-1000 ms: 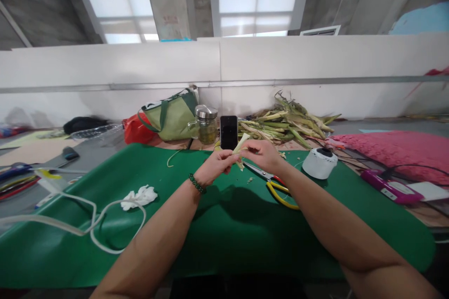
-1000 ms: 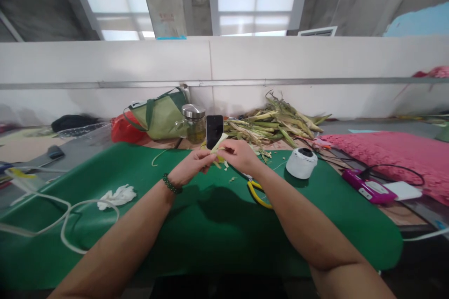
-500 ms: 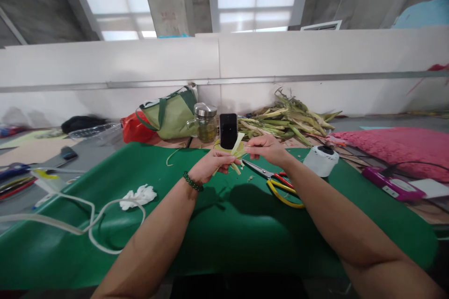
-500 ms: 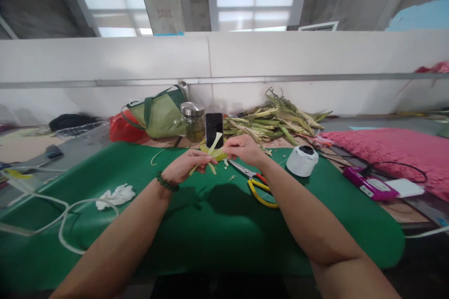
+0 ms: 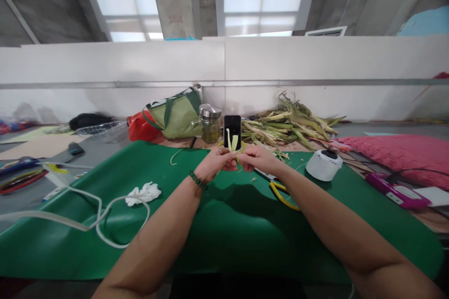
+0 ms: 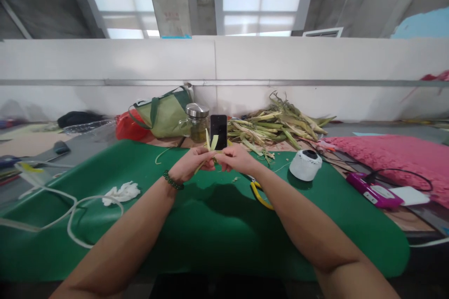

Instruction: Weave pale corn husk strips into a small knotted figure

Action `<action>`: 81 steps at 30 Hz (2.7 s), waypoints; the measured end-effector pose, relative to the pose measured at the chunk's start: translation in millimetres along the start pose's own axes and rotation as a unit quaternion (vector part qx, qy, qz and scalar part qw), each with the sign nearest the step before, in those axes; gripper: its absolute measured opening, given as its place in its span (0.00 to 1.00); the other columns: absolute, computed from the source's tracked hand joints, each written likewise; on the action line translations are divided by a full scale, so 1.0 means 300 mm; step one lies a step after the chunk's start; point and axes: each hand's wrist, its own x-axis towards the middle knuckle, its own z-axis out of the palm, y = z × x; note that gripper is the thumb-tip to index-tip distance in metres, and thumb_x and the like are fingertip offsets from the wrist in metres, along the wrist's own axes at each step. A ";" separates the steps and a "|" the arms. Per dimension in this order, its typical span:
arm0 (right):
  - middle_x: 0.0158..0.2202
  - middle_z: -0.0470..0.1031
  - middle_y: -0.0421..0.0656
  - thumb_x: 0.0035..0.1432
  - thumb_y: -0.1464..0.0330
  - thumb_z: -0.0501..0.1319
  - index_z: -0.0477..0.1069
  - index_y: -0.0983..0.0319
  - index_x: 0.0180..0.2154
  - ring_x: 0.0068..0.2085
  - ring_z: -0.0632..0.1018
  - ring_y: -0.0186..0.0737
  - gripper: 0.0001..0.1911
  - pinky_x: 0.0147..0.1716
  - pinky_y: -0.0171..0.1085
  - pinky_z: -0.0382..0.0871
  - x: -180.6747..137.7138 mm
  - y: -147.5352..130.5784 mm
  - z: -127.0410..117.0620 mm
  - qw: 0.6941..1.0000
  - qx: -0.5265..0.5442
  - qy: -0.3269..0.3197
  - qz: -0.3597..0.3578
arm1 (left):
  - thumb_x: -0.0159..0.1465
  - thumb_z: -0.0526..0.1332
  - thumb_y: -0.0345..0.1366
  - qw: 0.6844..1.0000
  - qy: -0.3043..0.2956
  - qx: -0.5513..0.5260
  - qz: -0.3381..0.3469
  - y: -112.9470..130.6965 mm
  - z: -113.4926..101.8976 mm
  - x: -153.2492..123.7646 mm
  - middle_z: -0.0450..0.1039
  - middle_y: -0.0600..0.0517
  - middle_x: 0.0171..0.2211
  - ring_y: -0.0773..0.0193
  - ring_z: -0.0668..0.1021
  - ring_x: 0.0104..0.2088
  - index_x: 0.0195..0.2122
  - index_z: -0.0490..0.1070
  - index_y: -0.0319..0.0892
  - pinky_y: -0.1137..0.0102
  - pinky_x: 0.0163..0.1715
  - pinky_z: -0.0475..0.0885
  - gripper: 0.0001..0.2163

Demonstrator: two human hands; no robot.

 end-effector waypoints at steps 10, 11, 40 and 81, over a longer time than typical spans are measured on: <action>0.15 0.67 0.38 0.55 0.62 0.55 0.66 0.63 0.18 0.18 0.68 0.30 0.17 0.19 0.30 0.63 -0.020 -0.021 -0.018 0.995 -0.060 -0.059 -0.048 | 0.48 0.69 0.49 0.986 -0.108 0.103 0.078 -0.006 0.000 -0.013 0.76 0.50 0.26 0.68 0.75 0.26 0.25 0.76 0.37 0.73 0.31 0.72 0.18; 0.15 0.66 0.37 0.55 0.62 0.54 0.65 0.63 0.18 0.18 0.68 0.30 0.18 0.19 0.30 0.62 -0.023 -0.021 -0.024 0.993 -0.077 -0.065 -0.064 | 0.48 0.69 0.49 0.984 -0.113 0.110 0.079 -0.007 -0.005 -0.012 0.76 0.50 0.25 0.68 0.75 0.27 0.25 0.76 0.37 0.73 0.32 0.72 0.17; 0.15 0.67 0.39 0.57 0.49 0.54 0.70 0.66 0.21 0.19 0.67 0.29 0.27 0.19 0.29 0.58 -0.012 0.006 -0.034 0.971 -0.192 -0.052 -0.134 | 0.52 0.66 0.45 0.971 -0.099 0.197 0.090 -0.013 -0.013 -0.004 0.70 0.53 0.18 0.69 0.72 0.21 0.22 0.74 0.37 0.75 0.23 0.67 0.14; 0.33 0.75 0.44 0.54 0.60 0.58 0.72 0.64 0.37 0.33 0.73 0.36 0.15 0.32 0.33 0.65 -0.010 -0.009 -0.034 0.972 -0.150 0.103 -0.147 | 0.50 0.68 0.38 0.976 -0.088 0.198 0.032 -0.012 -0.012 -0.001 0.69 0.56 0.18 0.71 0.71 0.19 0.25 0.75 0.36 0.75 0.22 0.68 0.09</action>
